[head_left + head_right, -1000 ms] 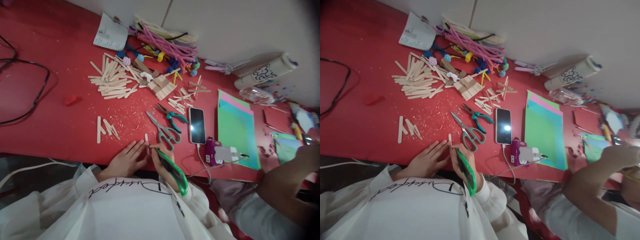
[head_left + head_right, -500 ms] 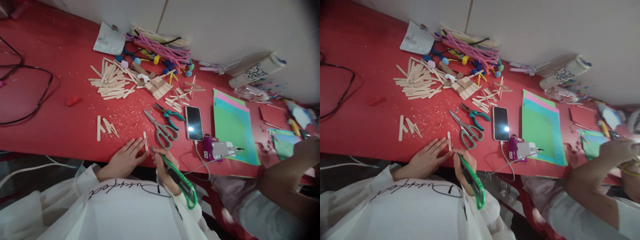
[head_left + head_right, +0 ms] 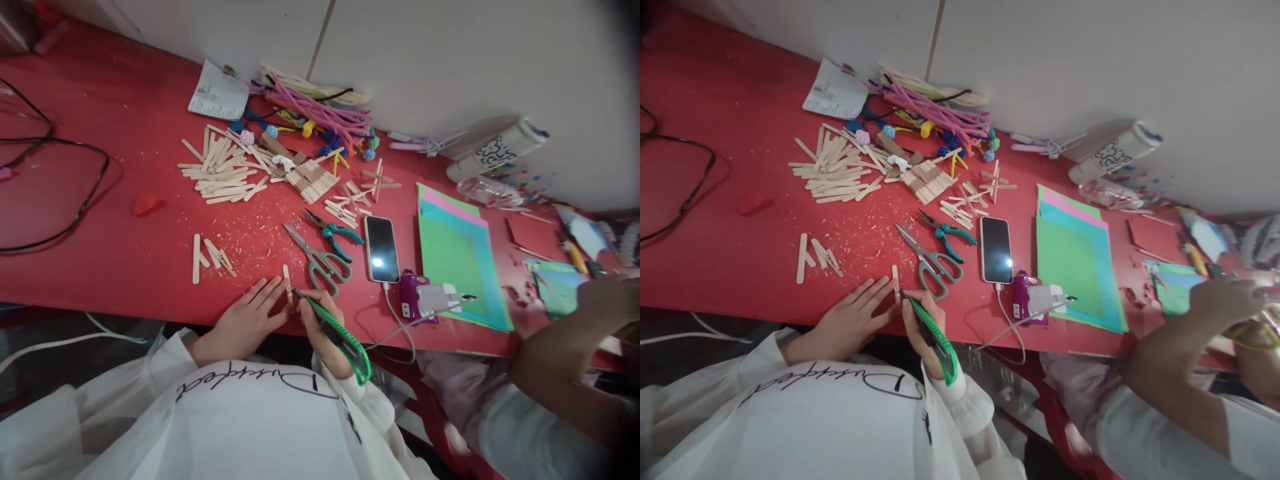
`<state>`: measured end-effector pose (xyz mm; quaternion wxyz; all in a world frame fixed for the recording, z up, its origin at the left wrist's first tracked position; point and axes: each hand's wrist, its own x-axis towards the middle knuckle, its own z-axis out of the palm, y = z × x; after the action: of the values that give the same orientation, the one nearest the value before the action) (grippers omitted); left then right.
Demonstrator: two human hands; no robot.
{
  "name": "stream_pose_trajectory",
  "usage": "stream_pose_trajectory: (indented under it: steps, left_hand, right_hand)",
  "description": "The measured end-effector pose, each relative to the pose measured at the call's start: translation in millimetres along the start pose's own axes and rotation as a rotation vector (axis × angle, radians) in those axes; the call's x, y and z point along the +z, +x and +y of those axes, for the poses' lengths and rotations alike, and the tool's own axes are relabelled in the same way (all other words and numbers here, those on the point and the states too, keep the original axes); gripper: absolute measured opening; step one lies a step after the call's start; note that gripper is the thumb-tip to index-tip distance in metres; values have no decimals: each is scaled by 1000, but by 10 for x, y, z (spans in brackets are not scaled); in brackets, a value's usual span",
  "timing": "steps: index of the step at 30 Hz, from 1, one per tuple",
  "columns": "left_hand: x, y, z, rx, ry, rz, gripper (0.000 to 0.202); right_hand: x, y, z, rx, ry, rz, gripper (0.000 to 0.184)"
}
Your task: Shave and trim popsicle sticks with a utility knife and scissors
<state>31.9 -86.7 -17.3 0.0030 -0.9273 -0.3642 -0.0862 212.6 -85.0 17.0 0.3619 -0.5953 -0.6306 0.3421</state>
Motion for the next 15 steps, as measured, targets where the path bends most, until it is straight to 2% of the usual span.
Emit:
stream_pose_trajectory:
  steps: [15]
  left_hand:
    - [-17, 16, -28, 21, 1, 34, 39]
  right_hand:
    - [33, -37, 111, -35, -111, -33, 14]
